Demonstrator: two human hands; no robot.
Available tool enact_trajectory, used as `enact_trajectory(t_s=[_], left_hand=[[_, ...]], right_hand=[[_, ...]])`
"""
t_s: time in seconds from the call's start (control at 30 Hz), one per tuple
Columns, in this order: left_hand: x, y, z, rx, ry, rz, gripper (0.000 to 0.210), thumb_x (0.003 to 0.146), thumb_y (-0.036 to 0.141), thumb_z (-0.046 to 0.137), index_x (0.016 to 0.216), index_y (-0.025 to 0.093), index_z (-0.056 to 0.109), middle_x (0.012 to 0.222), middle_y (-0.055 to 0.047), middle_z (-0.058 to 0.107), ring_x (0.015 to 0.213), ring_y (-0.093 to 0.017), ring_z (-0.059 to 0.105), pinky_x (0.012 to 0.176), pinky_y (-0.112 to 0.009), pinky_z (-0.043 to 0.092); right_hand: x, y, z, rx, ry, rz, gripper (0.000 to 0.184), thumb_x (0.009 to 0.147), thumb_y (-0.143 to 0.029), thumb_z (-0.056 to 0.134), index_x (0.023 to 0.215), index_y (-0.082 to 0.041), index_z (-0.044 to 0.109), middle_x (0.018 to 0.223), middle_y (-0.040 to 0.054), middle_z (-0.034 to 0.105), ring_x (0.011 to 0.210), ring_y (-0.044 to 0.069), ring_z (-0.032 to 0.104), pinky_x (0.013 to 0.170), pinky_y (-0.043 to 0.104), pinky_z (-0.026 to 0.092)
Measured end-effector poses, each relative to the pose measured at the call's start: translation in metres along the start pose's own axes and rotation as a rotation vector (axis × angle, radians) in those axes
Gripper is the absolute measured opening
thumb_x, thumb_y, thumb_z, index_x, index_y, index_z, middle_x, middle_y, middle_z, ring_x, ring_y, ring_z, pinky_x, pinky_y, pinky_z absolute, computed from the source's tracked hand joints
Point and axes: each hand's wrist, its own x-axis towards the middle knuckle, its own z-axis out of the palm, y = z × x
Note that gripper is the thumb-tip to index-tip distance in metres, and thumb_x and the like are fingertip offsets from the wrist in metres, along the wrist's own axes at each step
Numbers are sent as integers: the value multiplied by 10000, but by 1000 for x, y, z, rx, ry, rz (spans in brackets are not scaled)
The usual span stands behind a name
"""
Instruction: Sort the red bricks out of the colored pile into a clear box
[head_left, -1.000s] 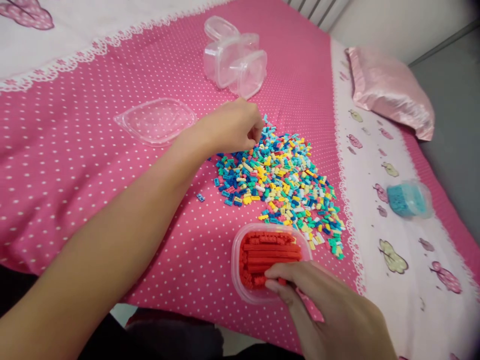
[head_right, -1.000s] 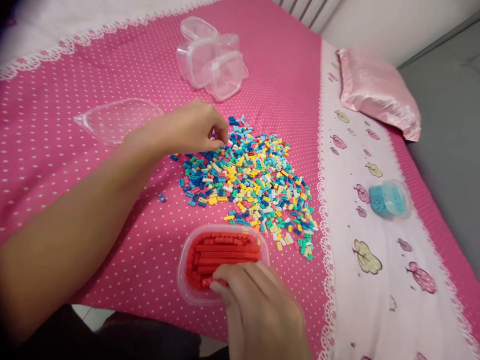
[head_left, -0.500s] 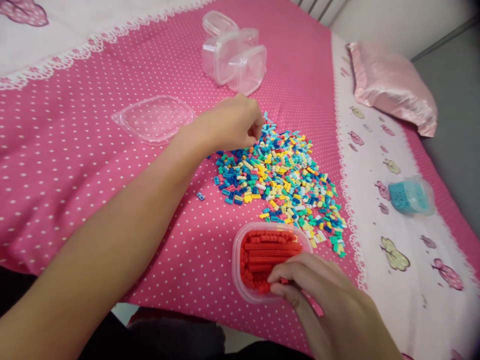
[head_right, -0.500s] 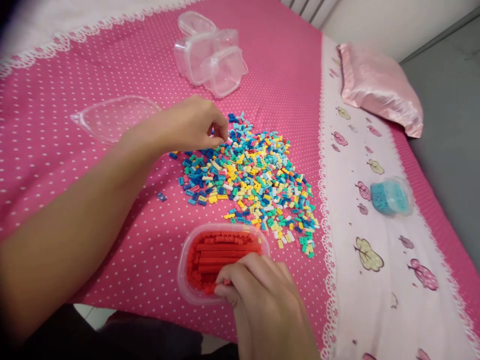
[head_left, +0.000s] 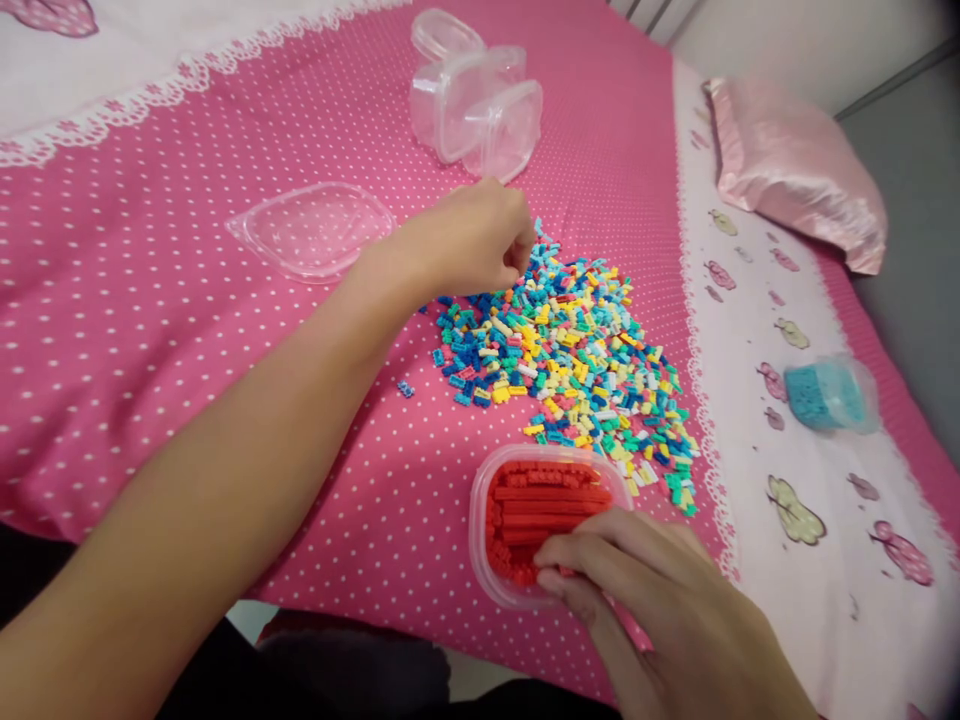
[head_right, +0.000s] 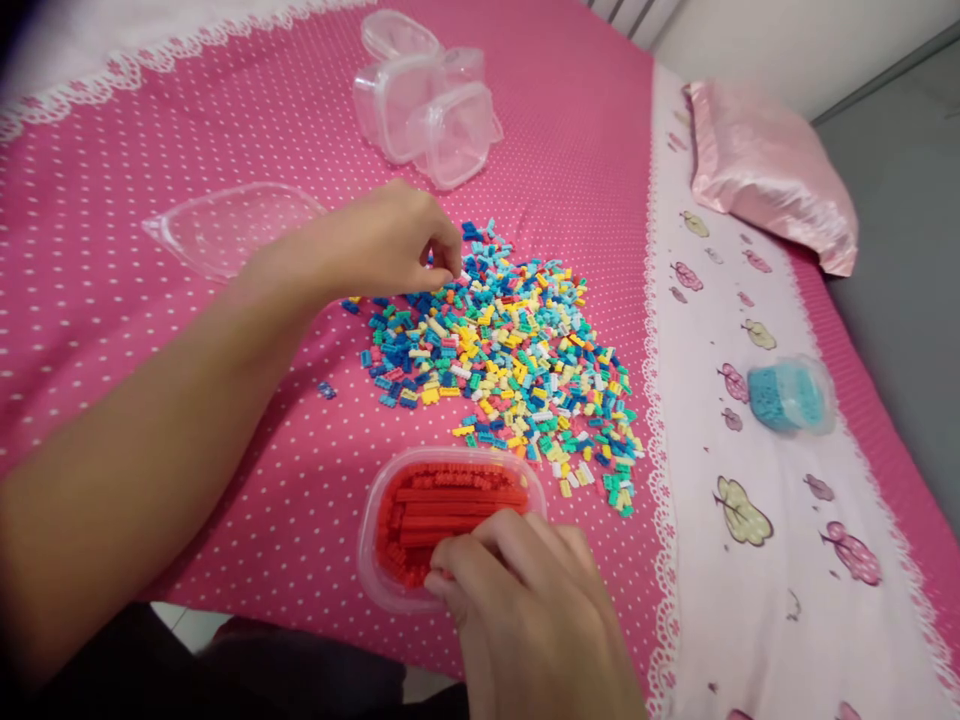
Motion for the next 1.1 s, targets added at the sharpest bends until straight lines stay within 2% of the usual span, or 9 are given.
enact_trajectory(t_s=[0.3,0.73,1.0,1.1], left_hand=[[0,0,-2,8,11,14,319,742,201,561,942,199,809,755,-45,747,736,-192,658,735,-294,443],[1,-3,1,-1,47,28,314,730,200,572,930,214,814,741,-43,748,777,-209,678,759,-306,475],[2,-5,3,-41,53,31,322,717,194,573,930,220,813,753,-41,752,834,-216,683,793,-307,482],[1,-5,2,-26,60,32,321,718,203,573,935,216,810,751,-41,753,836,-215,687,787,-303,486]], right_hand=[[8,1,-6,-7,-139,-44,190,999,-202,507,884,-271,641,813,-13,662,714,191,618,657,332,451],[8,5,-10,-71,-132,-95,209,999,-183,469,909,-267,637,820,1,662,710,197,611,662,346,409],[11,1,-9,-66,-132,-92,207,996,-205,486,884,-264,649,807,6,672,710,196,635,672,342,485],[11,4,-15,-71,-94,-73,183,981,-210,519,947,-288,682,863,3,692,719,176,666,652,307,528]])
